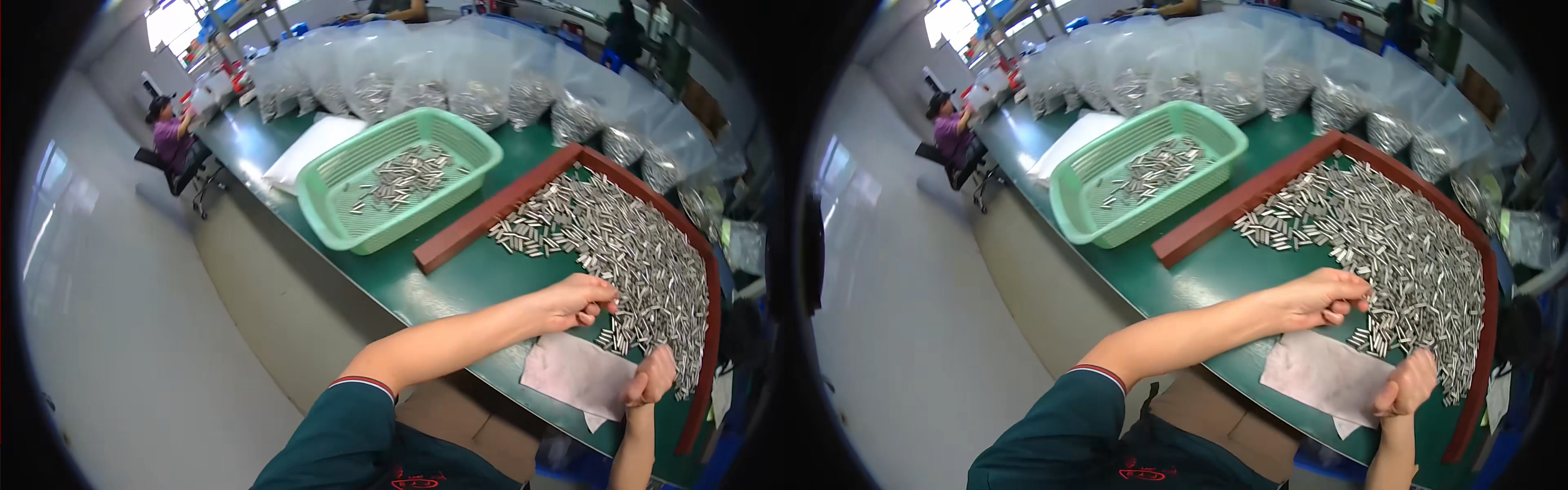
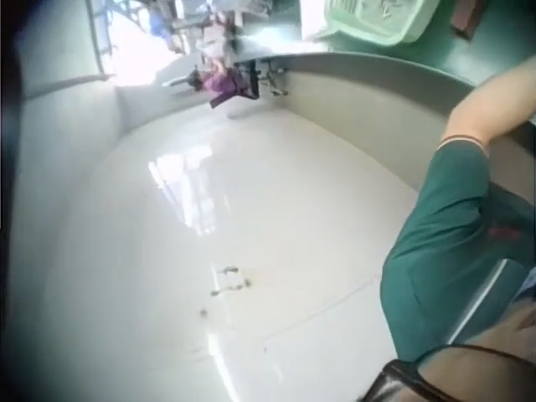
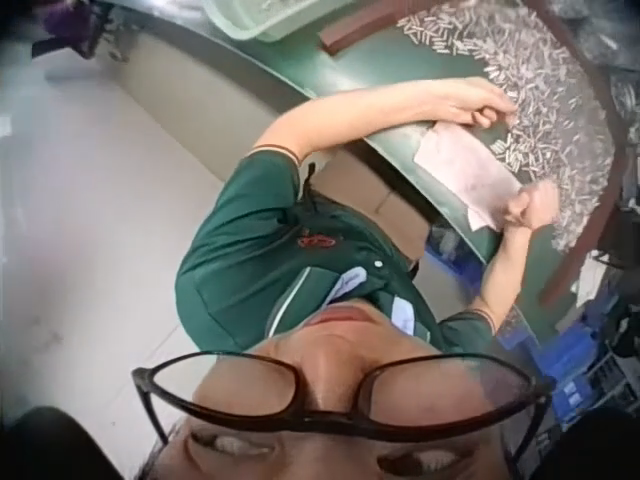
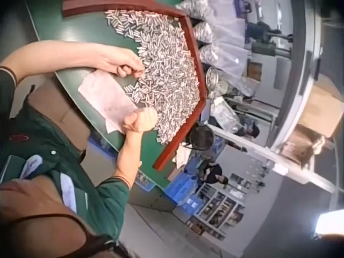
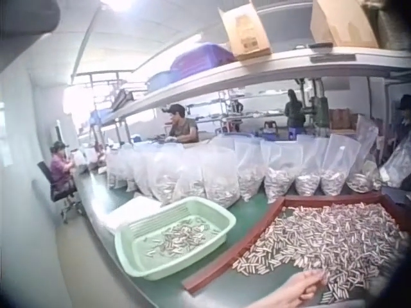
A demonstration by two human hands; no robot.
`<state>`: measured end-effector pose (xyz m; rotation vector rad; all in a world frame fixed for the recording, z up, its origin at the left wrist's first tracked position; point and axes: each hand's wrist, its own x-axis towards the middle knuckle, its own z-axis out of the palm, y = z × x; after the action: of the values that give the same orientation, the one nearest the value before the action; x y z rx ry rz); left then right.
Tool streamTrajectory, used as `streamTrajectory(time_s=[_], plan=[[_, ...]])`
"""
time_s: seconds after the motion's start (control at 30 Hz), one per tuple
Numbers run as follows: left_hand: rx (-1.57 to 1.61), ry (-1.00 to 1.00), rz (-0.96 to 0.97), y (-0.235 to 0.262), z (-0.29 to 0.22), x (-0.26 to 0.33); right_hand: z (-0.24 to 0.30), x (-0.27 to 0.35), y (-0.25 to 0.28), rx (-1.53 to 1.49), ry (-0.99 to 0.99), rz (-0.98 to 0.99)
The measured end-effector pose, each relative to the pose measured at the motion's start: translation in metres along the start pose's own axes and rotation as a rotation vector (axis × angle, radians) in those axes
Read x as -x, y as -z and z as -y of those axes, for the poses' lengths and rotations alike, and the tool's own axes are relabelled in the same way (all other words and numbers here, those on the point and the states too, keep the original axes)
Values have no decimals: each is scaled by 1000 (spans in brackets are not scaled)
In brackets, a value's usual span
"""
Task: Inspecting and wiping small metal tubes at a factory workbench before placing them in a basket.
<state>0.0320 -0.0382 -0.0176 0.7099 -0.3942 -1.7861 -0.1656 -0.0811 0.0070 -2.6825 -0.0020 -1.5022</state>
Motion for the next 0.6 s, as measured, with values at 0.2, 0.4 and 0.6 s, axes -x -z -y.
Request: streamTrajectory(time_s=[0.2,0.4,0.6], plan=[[89,-42,-8,-4,0,-5,-20,14,16,229,-16,12],[142,-69,57,-4,-4,2,-26,12,14,184,-117,57],[129,3,81,-3,-4,2,-32,14,15,237,-115,73]])
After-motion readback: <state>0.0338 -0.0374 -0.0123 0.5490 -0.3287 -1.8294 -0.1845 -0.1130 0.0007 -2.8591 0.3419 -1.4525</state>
